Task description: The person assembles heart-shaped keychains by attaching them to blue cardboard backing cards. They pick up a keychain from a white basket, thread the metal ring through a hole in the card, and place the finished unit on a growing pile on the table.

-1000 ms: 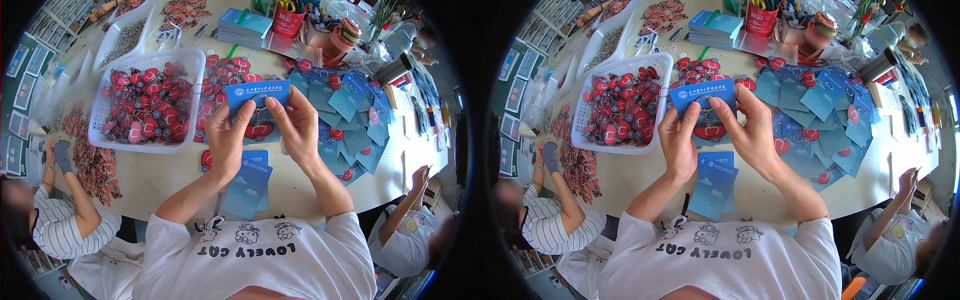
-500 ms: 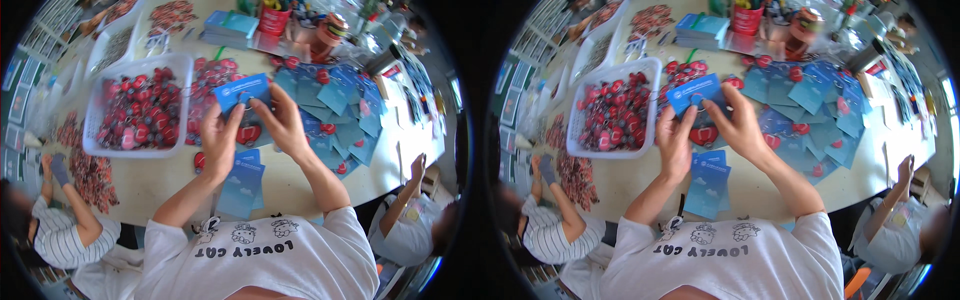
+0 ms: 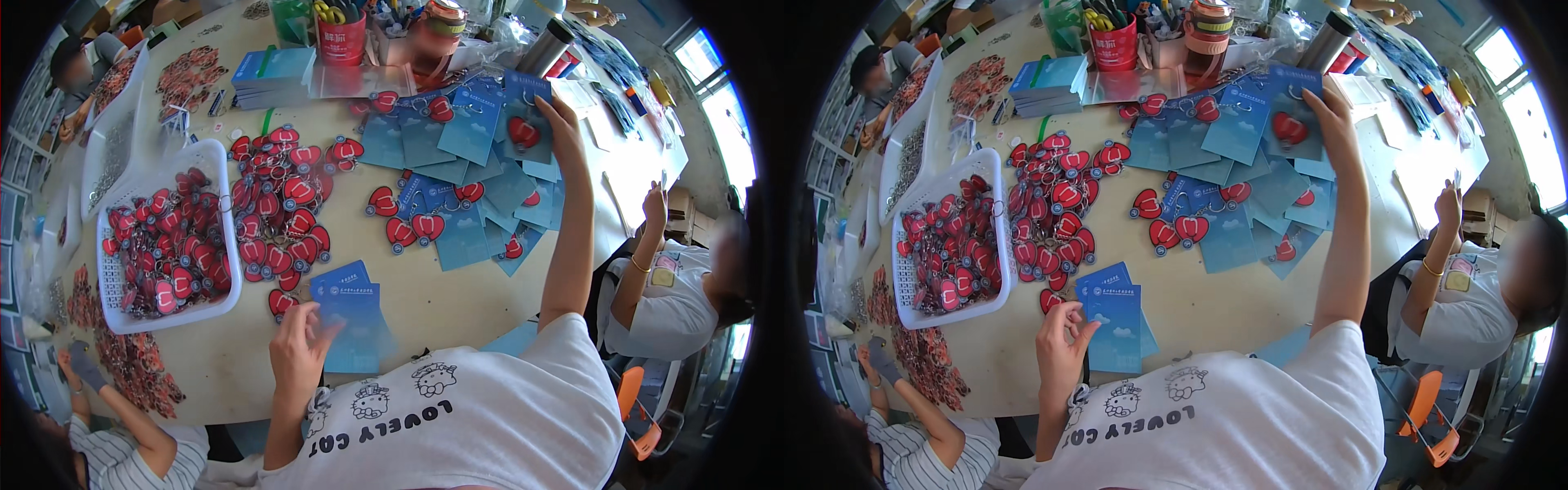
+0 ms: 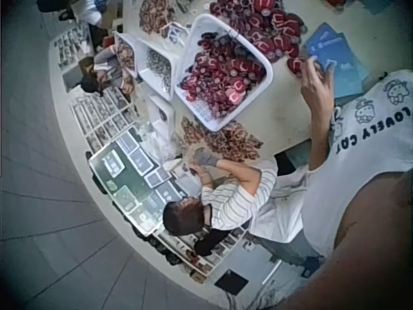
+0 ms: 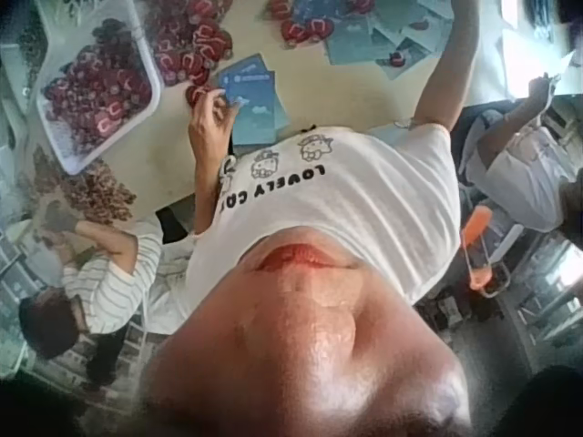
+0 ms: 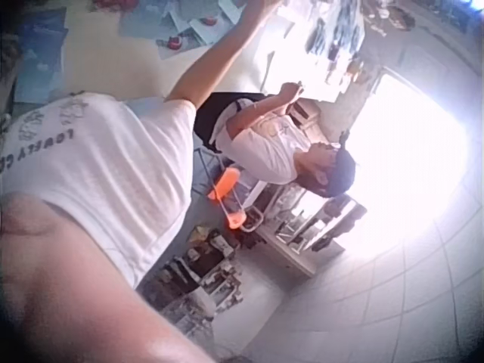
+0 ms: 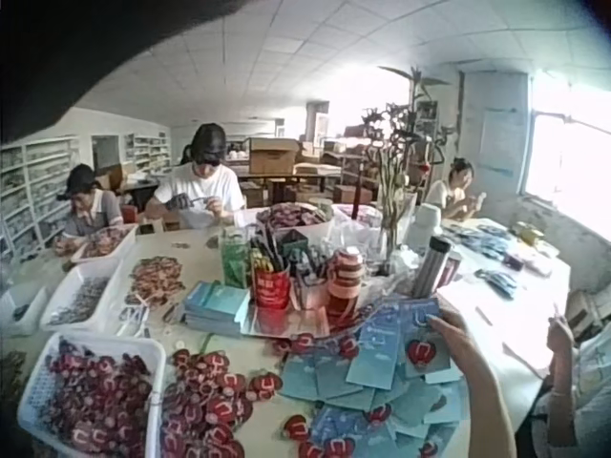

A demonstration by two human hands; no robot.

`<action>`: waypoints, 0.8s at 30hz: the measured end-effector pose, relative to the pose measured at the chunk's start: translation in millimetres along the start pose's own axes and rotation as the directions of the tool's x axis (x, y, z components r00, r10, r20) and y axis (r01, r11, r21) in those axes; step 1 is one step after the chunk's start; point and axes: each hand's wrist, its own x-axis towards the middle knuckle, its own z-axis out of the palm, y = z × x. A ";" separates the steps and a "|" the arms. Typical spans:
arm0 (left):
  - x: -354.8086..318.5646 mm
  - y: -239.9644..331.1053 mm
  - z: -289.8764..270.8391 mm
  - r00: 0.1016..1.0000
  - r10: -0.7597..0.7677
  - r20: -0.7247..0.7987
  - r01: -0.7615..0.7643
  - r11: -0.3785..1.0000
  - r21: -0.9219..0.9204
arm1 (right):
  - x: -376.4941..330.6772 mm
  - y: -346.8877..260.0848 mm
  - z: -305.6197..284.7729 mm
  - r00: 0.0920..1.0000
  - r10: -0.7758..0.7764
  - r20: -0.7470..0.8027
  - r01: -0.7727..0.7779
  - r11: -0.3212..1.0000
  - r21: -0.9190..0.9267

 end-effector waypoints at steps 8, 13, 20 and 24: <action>-6.1 -10.8 10.5 0.995 0.084 -0.047 -0.076 0.987 0.143 | 6.7 21.2 25.8 0.701 -0.713 -0.029 0.172 0.208 -0.963; -1.7 -9.8 9.3 0.991 0.099 -0.091 -0.085 0.985 0.149 | -45.0 -29.4 150.7 0.624 -0.606 0.493 0.762 0.333 -0.556; 2.3 -2.2 8.7 0.978 0.174 -0.115 -0.158 0.978 0.140 | -33.9 29.5 201.5 0.590 -0.505 0.629 0.804 0.304 -0.511; 3.7 -3.9 9.5 0.979 0.159 -0.125 -0.143 0.981 0.131 | -33.4 33.4 177.3 0.589 -0.480 0.650 0.804 0.271 -0.530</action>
